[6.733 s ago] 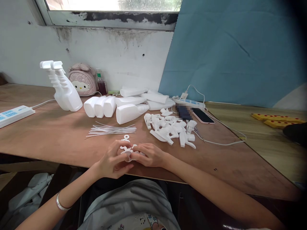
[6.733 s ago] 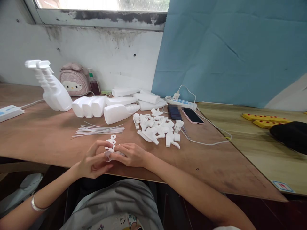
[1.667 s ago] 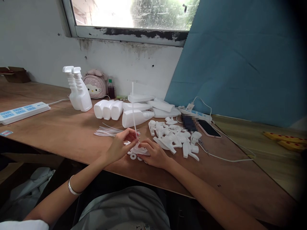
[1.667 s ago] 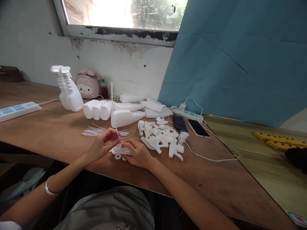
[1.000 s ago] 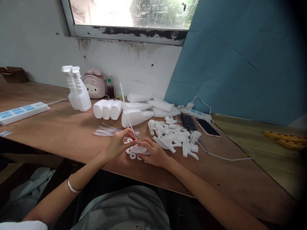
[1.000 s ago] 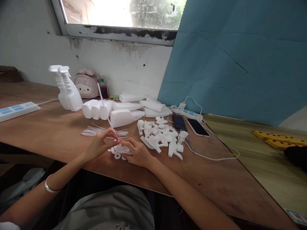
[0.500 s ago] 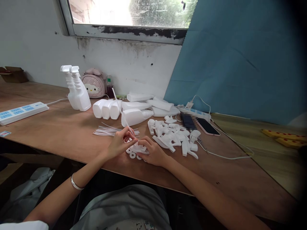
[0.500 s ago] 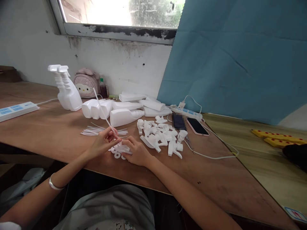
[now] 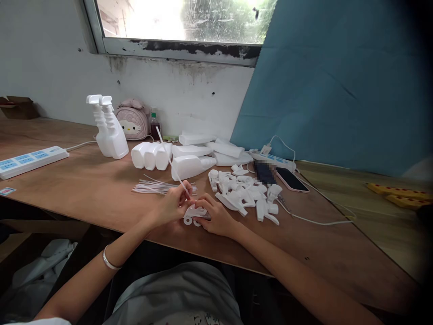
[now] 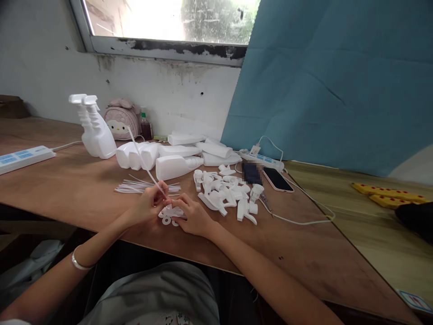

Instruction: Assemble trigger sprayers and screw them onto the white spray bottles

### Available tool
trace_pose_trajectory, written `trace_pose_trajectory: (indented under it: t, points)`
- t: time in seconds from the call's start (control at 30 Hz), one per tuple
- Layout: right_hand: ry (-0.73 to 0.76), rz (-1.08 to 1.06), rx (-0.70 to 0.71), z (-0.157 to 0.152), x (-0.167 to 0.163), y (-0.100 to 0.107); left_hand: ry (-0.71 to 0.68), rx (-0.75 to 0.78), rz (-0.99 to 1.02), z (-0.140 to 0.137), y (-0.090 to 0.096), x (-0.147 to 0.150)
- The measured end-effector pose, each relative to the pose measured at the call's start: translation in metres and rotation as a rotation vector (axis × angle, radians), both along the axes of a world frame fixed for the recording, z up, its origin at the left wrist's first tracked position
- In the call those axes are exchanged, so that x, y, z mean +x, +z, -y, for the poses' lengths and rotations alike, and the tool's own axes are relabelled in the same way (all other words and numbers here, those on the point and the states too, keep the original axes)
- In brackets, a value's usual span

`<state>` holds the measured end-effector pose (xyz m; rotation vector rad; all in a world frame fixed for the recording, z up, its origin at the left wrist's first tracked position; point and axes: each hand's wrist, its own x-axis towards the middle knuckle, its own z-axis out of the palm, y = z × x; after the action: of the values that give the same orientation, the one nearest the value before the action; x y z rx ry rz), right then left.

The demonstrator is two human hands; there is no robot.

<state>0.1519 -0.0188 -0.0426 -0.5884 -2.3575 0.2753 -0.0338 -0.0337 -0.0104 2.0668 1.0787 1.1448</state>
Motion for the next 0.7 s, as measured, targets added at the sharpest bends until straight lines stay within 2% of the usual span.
trace_pose_trajectory:
  t: [0.17,0.5,0.7]
  points:
    - [-0.004,-0.006,-0.010,0.000,0.000,0.000,-0.088,-0.053,-0.054,-0.003,0.008,0.001]
    - [0.020,-0.014,0.018,0.001,0.000,-0.002,-0.211,0.100,-0.253,-0.006,0.016,-0.002]
    - [0.004,-0.005,-0.017,0.001,0.000,-0.001,-0.211,0.140,-0.320,-0.007,0.016,-0.004]
